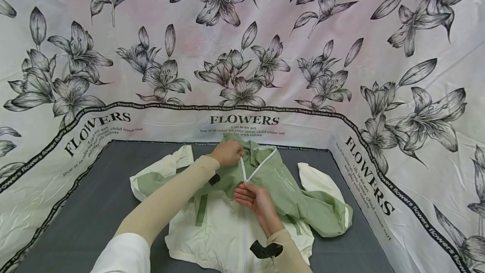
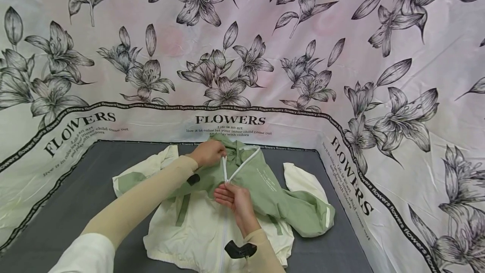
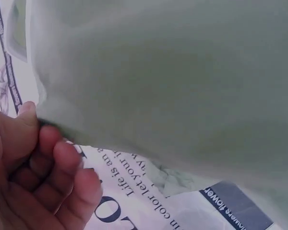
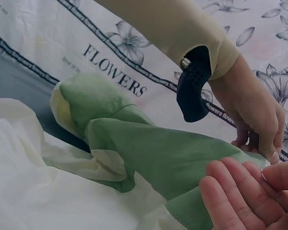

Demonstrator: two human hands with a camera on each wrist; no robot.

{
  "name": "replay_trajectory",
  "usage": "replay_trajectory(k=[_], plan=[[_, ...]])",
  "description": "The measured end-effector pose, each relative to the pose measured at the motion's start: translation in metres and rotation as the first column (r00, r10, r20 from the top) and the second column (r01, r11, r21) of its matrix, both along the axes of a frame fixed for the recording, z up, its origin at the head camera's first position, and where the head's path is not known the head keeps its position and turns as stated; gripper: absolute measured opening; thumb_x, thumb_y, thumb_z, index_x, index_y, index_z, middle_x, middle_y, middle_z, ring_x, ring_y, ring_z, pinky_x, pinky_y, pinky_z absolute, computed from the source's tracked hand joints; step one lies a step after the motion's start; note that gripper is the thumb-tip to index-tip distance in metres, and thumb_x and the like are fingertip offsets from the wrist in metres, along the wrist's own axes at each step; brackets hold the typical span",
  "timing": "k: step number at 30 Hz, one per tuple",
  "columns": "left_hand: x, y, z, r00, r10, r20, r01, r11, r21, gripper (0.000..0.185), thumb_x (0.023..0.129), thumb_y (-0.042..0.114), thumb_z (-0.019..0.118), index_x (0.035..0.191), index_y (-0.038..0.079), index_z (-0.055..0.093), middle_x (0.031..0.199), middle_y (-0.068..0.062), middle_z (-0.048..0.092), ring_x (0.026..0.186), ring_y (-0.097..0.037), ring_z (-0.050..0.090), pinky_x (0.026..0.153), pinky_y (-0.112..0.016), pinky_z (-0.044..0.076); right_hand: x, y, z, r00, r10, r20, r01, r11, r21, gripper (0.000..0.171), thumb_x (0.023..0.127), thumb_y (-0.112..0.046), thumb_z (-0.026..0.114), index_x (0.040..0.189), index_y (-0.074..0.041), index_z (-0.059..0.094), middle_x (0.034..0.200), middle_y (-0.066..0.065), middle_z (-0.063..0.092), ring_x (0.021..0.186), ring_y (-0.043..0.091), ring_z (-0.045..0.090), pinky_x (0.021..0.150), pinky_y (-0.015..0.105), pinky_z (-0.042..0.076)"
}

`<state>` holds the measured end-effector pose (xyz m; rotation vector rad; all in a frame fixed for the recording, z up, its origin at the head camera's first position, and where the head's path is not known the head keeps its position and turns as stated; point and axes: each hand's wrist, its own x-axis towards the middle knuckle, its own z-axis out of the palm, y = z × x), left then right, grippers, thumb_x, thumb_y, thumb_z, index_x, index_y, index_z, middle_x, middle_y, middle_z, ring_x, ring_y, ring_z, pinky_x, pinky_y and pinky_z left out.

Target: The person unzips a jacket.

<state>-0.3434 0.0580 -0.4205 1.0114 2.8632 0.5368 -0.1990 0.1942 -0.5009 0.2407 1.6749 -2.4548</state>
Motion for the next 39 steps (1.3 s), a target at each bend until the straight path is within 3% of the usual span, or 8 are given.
replay_trajectory(k=[6,12,16,23,28,32,39], plan=[[-0.002,-0.001,0.004,0.999,-0.024,0.041,0.025,1.0,-0.004,0.027,0.105,0.014,0.051,0.1,0.01,0.078,0.099,-0.007,0.074,0.074,-0.017,0.055,0.073,-0.034,0.048,0.0,0.0,0.001,1.0,0.003,-0.002,-0.003,1.0,0.0,0.032,0.102,-0.018,0.056,0.116,0.01,0.064,0.09,0.006,0.079,0.085,0.017,0.078,0.083,0.033,0.062],[-0.005,-0.003,0.006,0.997,-0.007,0.077,0.006,1.0,0.014,0.024,0.104,0.013,0.052,0.104,0.007,0.076,0.104,-0.008,0.074,0.072,-0.015,0.058,0.074,-0.033,0.051,0.0,0.0,0.002,1.0,-0.002,-0.001,0.002,1.0,-0.01,0.033,0.102,-0.017,0.056,0.118,0.012,0.062,0.089,0.006,0.079,0.084,0.017,0.078,0.082,0.033,0.062],[-0.01,-0.003,0.006,0.994,0.004,0.106,-0.006,1.0,0.019,0.025,0.103,0.01,0.051,0.108,0.005,0.075,0.106,-0.01,0.074,0.067,-0.016,0.058,0.067,-0.029,0.05,0.0,0.0,0.003,1.0,-0.004,-0.007,0.004,1.0,-0.012,0.033,0.102,-0.018,0.056,0.118,0.012,0.062,0.089,0.006,0.078,0.085,0.017,0.078,0.083,0.033,0.062],[-0.017,-0.004,0.008,0.991,0.03,0.131,-0.033,0.999,0.017,0.027,0.098,0.001,0.051,0.109,0.005,0.076,0.114,-0.008,0.074,0.075,-0.014,0.062,0.067,-0.026,0.052,0.0,0.001,0.003,1.0,-0.006,-0.014,0.006,1.0,-0.006,0.033,0.102,-0.016,0.055,0.119,0.012,0.06,0.089,0.006,0.078,0.085,0.017,0.078,0.084,0.035,0.062],[-0.019,-0.003,0.009,0.983,0.056,0.173,-0.062,0.998,0.029,0.025,0.102,0.006,0.052,0.111,0.005,0.075,0.107,-0.009,0.075,0.058,-0.014,0.061,0.057,-0.026,0.052,-0.001,0.001,0.002,1.0,-0.004,-0.018,0.004,1.0,-0.003,0.035,0.103,-0.016,0.053,0.121,0.014,0.059,0.089,0.005,0.078,0.085,0.017,0.077,0.083,0.034,0.062],[-0.022,-0.004,0.009,0.985,0.081,0.149,-0.086,0.996,0.028,0.023,0.104,0.013,0.053,0.103,0.005,0.075,0.093,-0.009,0.073,0.052,-0.013,0.056,0.056,-0.026,0.05,-0.001,0.001,0.001,1.0,0.0,-0.01,0.0,1.0,-0.004,0.037,0.103,-0.016,0.053,0.122,0.015,0.059,0.089,0.006,0.078,0.084,0.016,0.077,0.082,0.033,0.062],[-0.028,-0.007,0.005,0.988,0.109,0.11,-0.114,0.993,0.037,0.023,0.104,0.012,0.05,0.084,0.009,0.061,0.093,-0.009,0.066,0.06,-0.013,0.052,0.059,-0.026,0.046,0.002,0.001,0.001,1.0,0.004,-0.005,-0.005,1.0,-0.018,0.038,0.101,-0.016,0.056,0.122,0.016,0.059,0.089,0.007,0.079,0.083,0.017,0.078,0.081,0.032,0.062]])
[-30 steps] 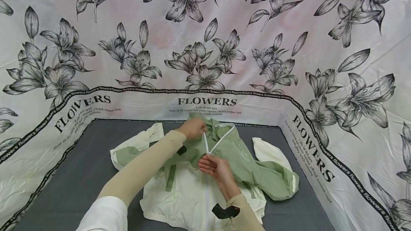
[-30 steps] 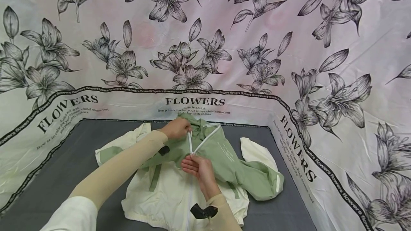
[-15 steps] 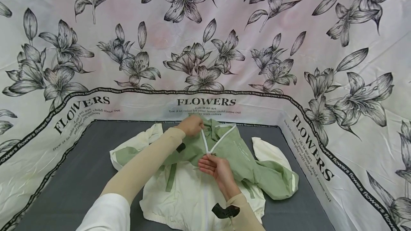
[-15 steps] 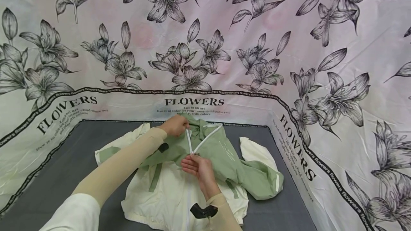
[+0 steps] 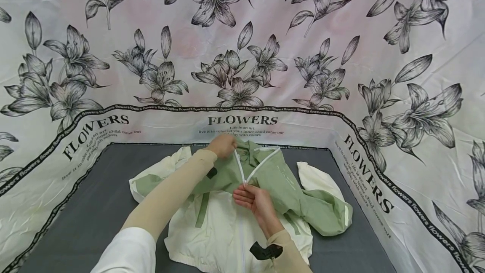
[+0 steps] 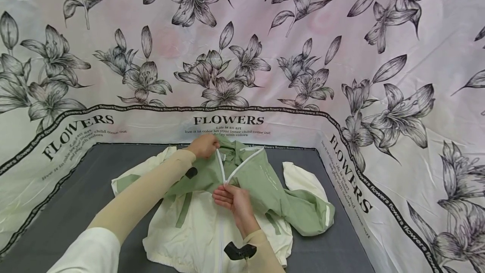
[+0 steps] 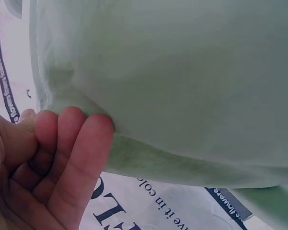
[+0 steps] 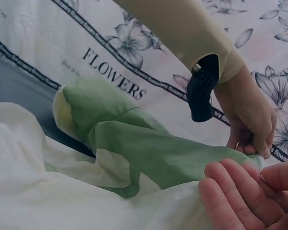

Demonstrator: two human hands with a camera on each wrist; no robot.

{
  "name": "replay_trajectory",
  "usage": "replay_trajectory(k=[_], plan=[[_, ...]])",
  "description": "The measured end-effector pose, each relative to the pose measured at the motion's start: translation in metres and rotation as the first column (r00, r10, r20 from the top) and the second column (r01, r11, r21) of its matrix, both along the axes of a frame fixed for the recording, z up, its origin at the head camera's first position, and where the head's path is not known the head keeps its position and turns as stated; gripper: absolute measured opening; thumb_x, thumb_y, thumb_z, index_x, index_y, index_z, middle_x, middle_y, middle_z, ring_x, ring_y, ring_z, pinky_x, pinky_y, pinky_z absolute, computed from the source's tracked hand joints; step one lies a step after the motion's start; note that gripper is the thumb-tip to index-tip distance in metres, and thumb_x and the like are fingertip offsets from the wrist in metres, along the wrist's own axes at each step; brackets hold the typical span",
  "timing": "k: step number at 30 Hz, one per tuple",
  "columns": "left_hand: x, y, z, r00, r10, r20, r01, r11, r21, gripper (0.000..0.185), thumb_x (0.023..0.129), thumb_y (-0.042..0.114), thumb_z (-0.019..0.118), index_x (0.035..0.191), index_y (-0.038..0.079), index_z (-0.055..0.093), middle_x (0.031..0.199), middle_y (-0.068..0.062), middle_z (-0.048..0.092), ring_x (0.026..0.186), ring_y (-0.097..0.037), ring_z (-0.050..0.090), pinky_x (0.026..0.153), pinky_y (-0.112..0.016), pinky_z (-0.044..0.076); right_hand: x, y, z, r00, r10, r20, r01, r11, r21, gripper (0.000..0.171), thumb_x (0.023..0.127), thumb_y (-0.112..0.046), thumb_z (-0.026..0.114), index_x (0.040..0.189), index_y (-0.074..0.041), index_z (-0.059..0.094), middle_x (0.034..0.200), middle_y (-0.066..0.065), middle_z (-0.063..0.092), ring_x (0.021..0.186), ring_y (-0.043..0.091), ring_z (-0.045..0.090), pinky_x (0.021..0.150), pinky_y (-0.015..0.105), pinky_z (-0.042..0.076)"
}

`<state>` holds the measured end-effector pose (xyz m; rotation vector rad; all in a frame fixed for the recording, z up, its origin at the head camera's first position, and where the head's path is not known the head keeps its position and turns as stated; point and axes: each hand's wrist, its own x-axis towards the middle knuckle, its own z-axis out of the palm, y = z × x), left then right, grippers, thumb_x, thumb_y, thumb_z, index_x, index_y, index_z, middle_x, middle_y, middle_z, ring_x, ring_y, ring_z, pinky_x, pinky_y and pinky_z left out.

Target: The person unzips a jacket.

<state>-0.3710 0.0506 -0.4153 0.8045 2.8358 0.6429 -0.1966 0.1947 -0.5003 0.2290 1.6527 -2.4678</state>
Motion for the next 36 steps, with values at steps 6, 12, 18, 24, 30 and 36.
replay_trajectory(k=[6,12,18,24,30,36], plan=[[-0.006,-0.008,0.005,0.996,0.06,-0.061,-0.061,0.998,-0.006,0.022,0.1,0.009,0.048,0.083,0.006,0.061,0.078,-0.007,0.058,0.058,-0.014,0.044,0.057,-0.027,0.041,0.003,0.001,-0.002,1.0,0.024,0.01,-0.024,1.0,0.019,0.039,0.101,-0.016,0.055,0.123,0.016,0.058,0.092,0.007,0.078,0.085,0.017,0.078,0.083,0.032,0.062],[-0.011,-0.013,0.012,0.993,0.098,-0.062,-0.099,0.995,-0.002,0.026,0.104,0.014,0.048,0.085,0.005,0.064,0.079,-0.008,0.06,0.061,-0.016,0.05,0.06,-0.029,0.046,0.004,-0.001,-0.004,1.0,0.025,0.003,-0.026,0.999,0.021,0.037,0.102,-0.016,0.054,0.122,0.015,0.059,0.091,0.006,0.078,0.084,0.016,0.078,0.082,0.032,0.062],[-0.018,-0.017,0.014,0.989,0.146,-0.021,-0.146,0.989,0.001,0.031,0.105,0.015,0.049,0.075,0.009,0.058,0.068,-0.002,0.052,0.054,-0.013,0.044,0.054,-0.026,0.042,0.005,-0.003,-0.005,0.999,0.032,-0.003,-0.032,0.999,0.025,0.034,0.101,-0.017,0.056,0.117,0.012,0.062,0.092,0.007,0.078,0.084,0.016,0.078,0.082,0.032,0.062],[-0.02,-0.019,0.018,0.983,0.184,-0.015,-0.184,0.983,0.0,0.025,0.104,0.016,0.052,0.096,0.0,0.07,0.091,-0.012,0.071,0.056,-0.013,0.048,0.054,-0.025,0.044,0.006,-0.004,-0.006,1.0,0.026,0.001,-0.026,0.999,0.021,0.032,0.1,-0.015,0.055,0.114,0.012,0.063,0.089,0.007,0.078,0.082,0.016,0.078,0.081,0.032,0.062],[-0.023,-0.02,0.022,0.978,0.203,-0.045,-0.204,0.978,-0.038,0.027,0.104,0.016,0.05,0.1,-0.002,0.07,0.101,-0.017,0.072,0.065,-0.017,0.054,0.06,-0.029,0.05,0.007,-0.003,-0.006,1.0,0.026,-0.009,-0.026,1.0,0.011,0.031,0.1,-0.014,0.055,0.113,0.013,0.063,0.088,0.007,0.078,0.082,0.017,0.078,0.08,0.032,0.063],[-0.03,-0.027,0.019,0.97,0.237,-0.043,-0.239,0.969,-0.053,0.028,0.104,0.012,0.046,0.086,0.001,0.066,0.092,-0.016,0.069,0.065,-0.02,0.054,0.06,-0.031,0.05,0.01,-0.002,-0.006,0.999,0.043,-0.002,-0.043,0.999,0.009,0.028,0.101,-0.014,0.053,0.11,0.01,0.065,0.088,0.007,0.078,0.082,0.017,0.077,0.08,0.032,0.062]])
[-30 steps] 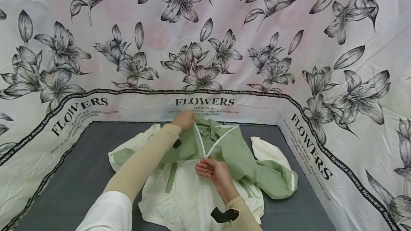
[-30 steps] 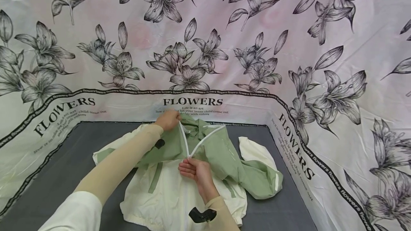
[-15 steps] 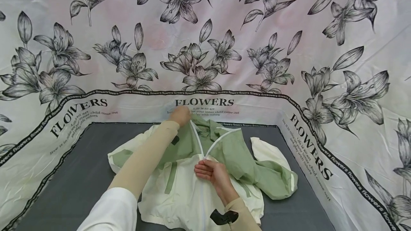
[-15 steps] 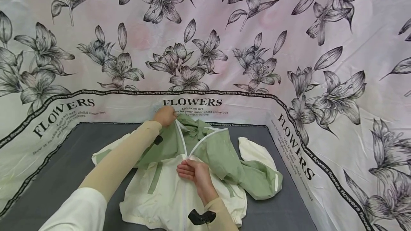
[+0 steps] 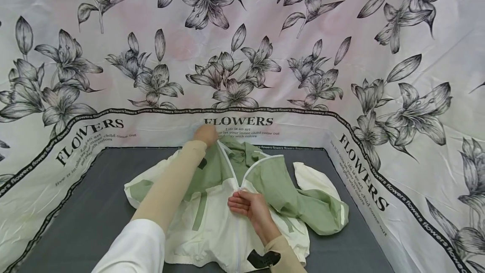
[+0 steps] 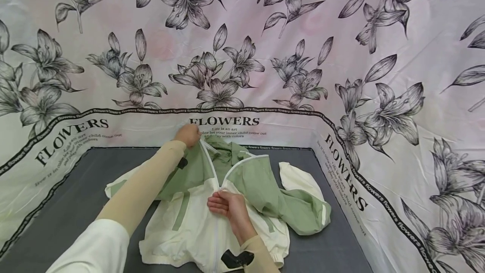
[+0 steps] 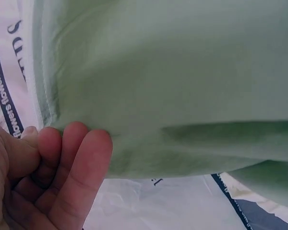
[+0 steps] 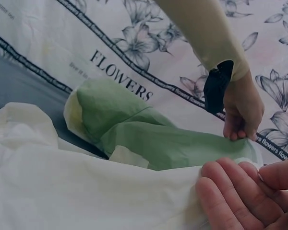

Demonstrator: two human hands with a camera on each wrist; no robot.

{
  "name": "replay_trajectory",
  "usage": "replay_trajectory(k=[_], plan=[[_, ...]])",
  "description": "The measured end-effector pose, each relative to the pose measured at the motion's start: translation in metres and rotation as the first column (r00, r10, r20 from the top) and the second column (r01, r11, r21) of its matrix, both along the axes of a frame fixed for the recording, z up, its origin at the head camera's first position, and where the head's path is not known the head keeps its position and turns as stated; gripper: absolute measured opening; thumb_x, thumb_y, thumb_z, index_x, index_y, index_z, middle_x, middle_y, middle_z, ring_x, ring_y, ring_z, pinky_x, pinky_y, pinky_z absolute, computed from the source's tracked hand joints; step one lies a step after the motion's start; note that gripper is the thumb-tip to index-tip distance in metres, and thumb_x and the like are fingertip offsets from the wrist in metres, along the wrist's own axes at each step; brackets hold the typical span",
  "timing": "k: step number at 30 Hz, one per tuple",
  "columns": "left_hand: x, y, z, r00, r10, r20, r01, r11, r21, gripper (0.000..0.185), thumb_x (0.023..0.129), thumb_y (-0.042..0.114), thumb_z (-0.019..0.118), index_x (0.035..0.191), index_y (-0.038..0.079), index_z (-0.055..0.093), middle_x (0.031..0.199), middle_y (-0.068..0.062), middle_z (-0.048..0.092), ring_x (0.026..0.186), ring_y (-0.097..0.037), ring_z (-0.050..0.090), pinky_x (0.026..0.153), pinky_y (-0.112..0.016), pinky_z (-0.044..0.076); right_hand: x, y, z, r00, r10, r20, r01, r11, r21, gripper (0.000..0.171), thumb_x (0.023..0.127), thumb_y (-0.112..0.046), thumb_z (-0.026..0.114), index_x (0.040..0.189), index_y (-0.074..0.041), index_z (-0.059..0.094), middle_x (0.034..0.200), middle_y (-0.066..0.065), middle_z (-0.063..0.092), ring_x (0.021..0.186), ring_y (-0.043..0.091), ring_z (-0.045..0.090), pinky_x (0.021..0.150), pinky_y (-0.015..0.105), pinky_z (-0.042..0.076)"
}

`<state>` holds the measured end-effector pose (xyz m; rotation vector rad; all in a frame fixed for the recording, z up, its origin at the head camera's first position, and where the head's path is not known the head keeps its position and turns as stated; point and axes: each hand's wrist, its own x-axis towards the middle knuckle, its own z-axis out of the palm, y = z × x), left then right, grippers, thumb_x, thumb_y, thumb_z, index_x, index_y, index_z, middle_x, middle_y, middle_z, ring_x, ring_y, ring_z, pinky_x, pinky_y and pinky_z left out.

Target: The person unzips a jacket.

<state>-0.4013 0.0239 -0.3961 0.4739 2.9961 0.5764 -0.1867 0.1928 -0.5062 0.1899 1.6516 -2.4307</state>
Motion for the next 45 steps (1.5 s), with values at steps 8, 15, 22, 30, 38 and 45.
replay_trajectory(k=[8,15,22,30,38,45], plan=[[-0.004,-0.01,-0.001,0.999,-0.012,0.032,0.011,1.0,0.025,0.026,0.103,0.01,0.048,0.088,0.002,0.067,0.078,-0.012,0.066,0.053,-0.016,0.05,0.051,-0.027,0.045,0.004,0.0,-0.004,1.0,0.005,0.02,-0.005,1.0,0.004,0.027,0.1,-0.014,0.056,0.108,0.009,0.066,0.089,0.008,0.078,0.082,0.017,0.077,0.079,0.031,0.062],[0.001,-0.006,0.008,0.999,-0.021,0.045,0.02,1.0,0.018,0.032,0.104,0.004,0.043,0.09,-0.002,0.071,0.069,-0.012,0.066,0.044,-0.013,0.045,0.043,-0.026,0.041,0.007,0.002,-0.005,1.0,0.004,0.019,-0.005,1.0,0.017,0.03,0.099,-0.016,0.057,0.112,0.01,0.066,0.09,0.007,0.079,0.083,0.016,0.078,0.08,0.031,0.062],[-0.003,0.001,0.013,1.0,0.0,0.017,0.0,1.0,0.005,0.033,0.104,0.007,0.042,0.088,0.0,0.07,0.079,-0.015,0.068,0.053,-0.017,0.051,0.05,-0.029,0.047,0.01,0.003,-0.001,1.0,0.004,0.023,-0.004,1.0,0.014,0.032,0.1,-0.017,0.058,0.113,0.01,0.066,0.093,0.008,0.079,0.085,0.017,0.078,0.082,0.032,0.062],[-0.015,0.003,0.013,0.999,0.015,0.037,-0.015,1.0,0.01,0.028,0.102,0.007,0.043,0.093,0.0,0.069,0.093,-0.018,0.071,0.065,-0.023,0.059,0.058,-0.033,0.052,0.011,0.001,0.0,1.0,-0.004,0.021,0.003,1.0,0.016,0.033,0.1,-0.017,0.057,0.116,0.011,0.065,0.094,0.009,0.079,0.084,0.017,0.078,0.082,0.032,0.062],[-0.021,0.003,0.011,1.0,0.006,-0.002,-0.006,1.0,-0.007,0.025,0.098,0.004,0.049,0.107,-0.003,0.071,0.106,-0.019,0.073,0.071,-0.024,0.06,0.067,-0.037,0.054,0.014,0.0,-0.002,1.0,-0.014,0.02,0.014,0.999,0.03,0.035,0.099,-0.019,0.06,0.116,0.011,0.066,0.096,0.011,0.079,0.086,0.018,0.078,0.083,0.032,0.062],[-0.006,0.009,0.018,0.993,-0.11,0.031,0.106,0.987,0.119,0.028,0.106,0.014,0.045,0.112,-0.001,0.068,0.104,-0.019,0.071,0.058,-0.016,0.053,0.056,-0.031,0.048,0.018,0.005,-0.003,0.999,-0.018,0.03,0.017,0.999,0.043,0.034,0.1,-0.02,0.059,0.115,0.01,0.066,0.095,0.01,0.079,0.087,0.018,0.078,0.083,0.033,0.062]])
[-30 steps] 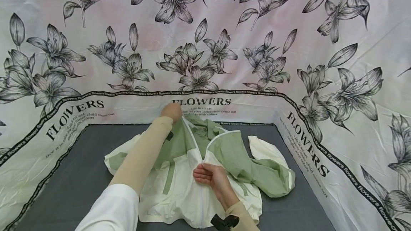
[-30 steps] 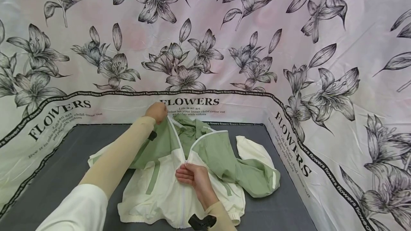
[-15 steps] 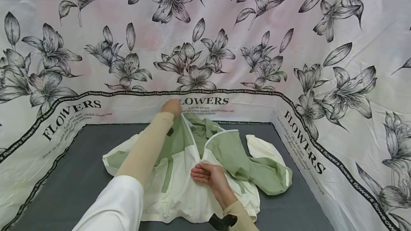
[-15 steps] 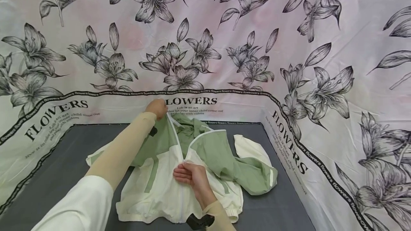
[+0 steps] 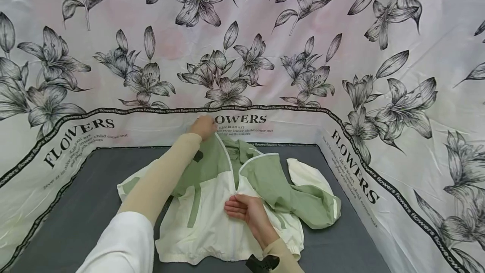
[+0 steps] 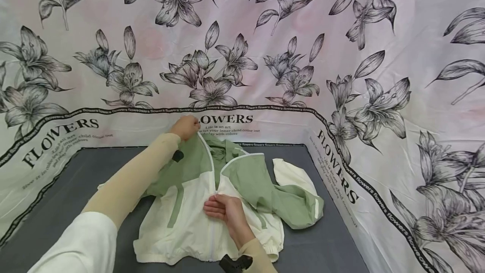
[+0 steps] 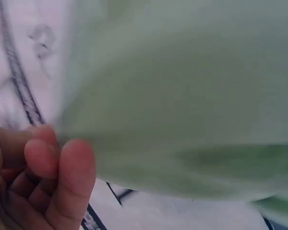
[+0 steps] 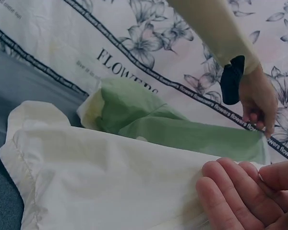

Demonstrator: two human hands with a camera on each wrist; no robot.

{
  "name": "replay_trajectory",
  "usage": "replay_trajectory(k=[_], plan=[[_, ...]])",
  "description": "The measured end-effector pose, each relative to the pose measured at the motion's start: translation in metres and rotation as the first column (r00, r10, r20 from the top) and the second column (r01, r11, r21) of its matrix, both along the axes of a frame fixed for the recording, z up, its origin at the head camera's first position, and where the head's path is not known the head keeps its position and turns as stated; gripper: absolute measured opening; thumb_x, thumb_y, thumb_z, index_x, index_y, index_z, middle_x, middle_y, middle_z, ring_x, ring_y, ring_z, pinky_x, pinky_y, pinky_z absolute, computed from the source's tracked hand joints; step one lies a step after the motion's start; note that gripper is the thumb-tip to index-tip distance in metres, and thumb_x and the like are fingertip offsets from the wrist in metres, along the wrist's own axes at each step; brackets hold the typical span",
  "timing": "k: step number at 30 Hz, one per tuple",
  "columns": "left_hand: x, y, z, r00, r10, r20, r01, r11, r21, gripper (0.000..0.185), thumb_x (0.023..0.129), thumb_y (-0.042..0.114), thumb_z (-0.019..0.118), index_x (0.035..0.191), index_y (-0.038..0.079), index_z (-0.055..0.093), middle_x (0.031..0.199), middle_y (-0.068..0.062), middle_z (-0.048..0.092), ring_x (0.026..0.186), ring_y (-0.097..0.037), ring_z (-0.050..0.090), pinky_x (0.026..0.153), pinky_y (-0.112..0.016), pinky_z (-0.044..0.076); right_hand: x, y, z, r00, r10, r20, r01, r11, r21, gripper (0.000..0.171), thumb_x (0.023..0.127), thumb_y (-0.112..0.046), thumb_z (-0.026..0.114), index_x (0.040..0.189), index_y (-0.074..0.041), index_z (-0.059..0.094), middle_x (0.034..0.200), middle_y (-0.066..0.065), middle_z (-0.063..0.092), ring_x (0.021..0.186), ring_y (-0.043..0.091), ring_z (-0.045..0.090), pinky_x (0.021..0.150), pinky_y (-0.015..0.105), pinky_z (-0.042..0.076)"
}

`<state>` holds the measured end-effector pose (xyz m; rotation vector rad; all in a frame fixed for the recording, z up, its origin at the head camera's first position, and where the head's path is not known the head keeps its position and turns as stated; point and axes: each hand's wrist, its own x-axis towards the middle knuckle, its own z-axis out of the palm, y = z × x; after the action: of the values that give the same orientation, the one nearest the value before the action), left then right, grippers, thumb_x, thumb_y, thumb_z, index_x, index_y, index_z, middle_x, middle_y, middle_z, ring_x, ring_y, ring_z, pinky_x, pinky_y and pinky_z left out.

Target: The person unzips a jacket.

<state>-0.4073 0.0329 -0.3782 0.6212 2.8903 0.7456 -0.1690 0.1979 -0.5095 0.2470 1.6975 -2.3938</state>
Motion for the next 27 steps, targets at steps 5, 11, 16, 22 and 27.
replay_trajectory(k=[5,11,16,22,27], plan=[[0.037,-0.001,-0.001,0.989,-0.143,0.041,0.137,0.983,0.123,0.03,0.108,0.02,0.048,0.122,0.003,0.068,0.099,-0.017,0.071,0.044,-0.011,0.049,0.049,-0.028,0.049,-0.005,0.0,0.002,1.0,0.018,-0.011,-0.018,1.0,-0.005,0.035,0.1,-0.02,0.058,0.116,0.01,0.065,0.095,0.008,0.079,0.087,0.017,0.078,0.084,0.033,0.062],[0.092,0.004,-0.028,0.907,-0.394,0.151,0.37,0.914,0.165,0.027,0.106,0.024,0.054,0.113,0.006,0.072,0.062,0.0,0.055,0.037,-0.009,0.044,0.041,-0.029,0.049,-0.011,-0.001,0.003,1.0,0.015,-0.007,-0.015,1.0,-0.011,0.036,0.101,-0.02,0.057,0.117,0.011,0.065,0.094,0.008,0.079,0.087,0.017,0.078,0.083,0.033,0.062],[0.117,0.007,-0.048,0.866,-0.473,0.159,0.456,0.88,0.133,0.02,0.105,0.022,0.055,0.103,0.013,0.073,0.056,0.005,0.048,0.036,-0.009,0.043,0.036,-0.029,0.045,-0.012,-0.002,0.002,1.0,0.02,-0.02,-0.02,1.0,-0.003,0.037,0.101,-0.02,0.055,0.118,0.012,0.064,0.093,0.007,0.079,0.087,0.017,0.077,0.084,0.032,0.062],[0.123,0.005,-0.055,0.852,-0.49,0.185,0.484,0.872,0.076,0.019,0.105,0.017,0.055,0.101,0.014,0.073,0.052,0.005,0.045,0.033,-0.009,0.043,0.037,-0.034,0.049,-0.015,-0.005,0.005,1.0,0.021,-0.021,-0.021,1.0,-0.001,0.037,0.101,-0.018,0.054,0.119,0.013,0.063,0.092,0.007,0.078,0.086,0.016,0.077,0.083,0.032,0.062],[0.124,0.004,-0.054,0.844,-0.492,0.214,0.485,0.87,0.087,0.018,0.105,0.013,0.053,0.102,0.013,0.07,0.056,0.004,0.047,0.036,-0.009,0.045,0.036,-0.03,0.048,-0.019,-0.006,0.008,0.999,0.02,-0.033,-0.02,1.0,0.009,0.037,0.101,-0.017,0.055,0.119,0.014,0.063,0.091,0.006,0.078,0.085,0.016,0.077,0.082,0.032,0.062]])
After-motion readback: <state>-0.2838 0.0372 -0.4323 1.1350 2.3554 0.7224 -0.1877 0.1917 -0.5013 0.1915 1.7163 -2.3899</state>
